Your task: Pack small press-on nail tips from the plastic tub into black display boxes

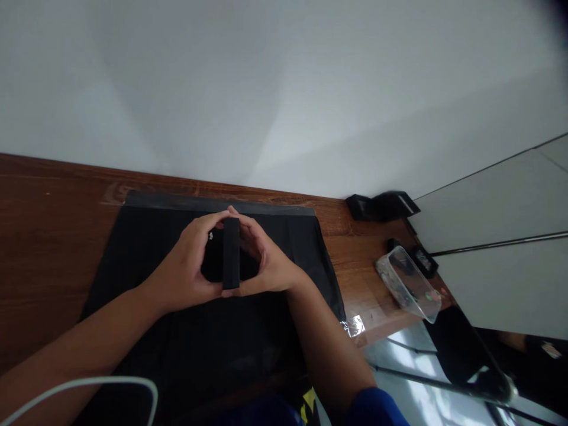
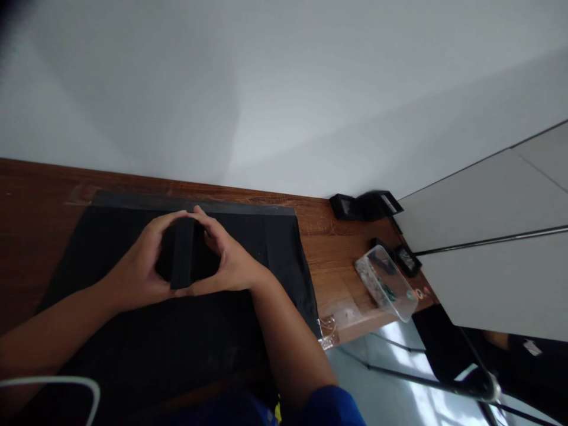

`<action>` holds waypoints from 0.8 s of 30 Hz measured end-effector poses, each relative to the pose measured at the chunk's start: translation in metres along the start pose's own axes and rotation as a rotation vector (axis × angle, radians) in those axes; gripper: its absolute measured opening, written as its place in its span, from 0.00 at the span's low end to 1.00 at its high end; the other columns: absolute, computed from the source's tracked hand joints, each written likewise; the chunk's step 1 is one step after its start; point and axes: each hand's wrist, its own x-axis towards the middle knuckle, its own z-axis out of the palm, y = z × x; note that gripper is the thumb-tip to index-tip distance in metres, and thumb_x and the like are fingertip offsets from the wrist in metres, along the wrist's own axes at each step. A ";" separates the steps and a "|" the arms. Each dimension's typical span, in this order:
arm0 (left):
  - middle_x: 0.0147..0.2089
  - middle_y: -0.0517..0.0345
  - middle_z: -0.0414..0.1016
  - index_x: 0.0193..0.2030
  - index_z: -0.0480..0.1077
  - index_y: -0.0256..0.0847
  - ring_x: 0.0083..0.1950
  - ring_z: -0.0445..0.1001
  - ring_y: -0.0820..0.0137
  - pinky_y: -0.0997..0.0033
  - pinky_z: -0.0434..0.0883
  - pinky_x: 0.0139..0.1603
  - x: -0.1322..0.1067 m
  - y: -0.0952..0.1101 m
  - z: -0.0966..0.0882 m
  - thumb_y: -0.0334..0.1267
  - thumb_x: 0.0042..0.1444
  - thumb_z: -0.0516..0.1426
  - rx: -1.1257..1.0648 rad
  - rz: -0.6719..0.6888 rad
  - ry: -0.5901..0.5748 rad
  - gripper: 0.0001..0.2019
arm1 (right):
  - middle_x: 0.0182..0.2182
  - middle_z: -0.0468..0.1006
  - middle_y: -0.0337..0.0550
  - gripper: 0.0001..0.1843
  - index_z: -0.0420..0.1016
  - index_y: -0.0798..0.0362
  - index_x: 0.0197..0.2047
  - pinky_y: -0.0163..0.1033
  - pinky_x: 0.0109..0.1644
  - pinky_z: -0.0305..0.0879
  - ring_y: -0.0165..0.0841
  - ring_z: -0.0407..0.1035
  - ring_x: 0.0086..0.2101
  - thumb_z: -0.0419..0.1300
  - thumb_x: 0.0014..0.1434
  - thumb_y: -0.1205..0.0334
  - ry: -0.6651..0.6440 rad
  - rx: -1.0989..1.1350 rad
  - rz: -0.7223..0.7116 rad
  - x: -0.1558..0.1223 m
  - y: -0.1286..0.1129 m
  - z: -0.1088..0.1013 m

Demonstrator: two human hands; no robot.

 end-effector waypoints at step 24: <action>0.77 0.37 0.67 0.81 0.56 0.49 0.73 0.74 0.44 0.41 0.79 0.68 0.005 0.009 -0.005 0.60 0.64 0.68 -0.203 -0.146 -0.061 0.45 | 0.83 0.50 0.51 0.68 0.53 0.36 0.80 0.62 0.77 0.64 0.50 0.64 0.72 0.85 0.43 0.51 0.266 0.031 0.074 -0.003 -0.003 0.001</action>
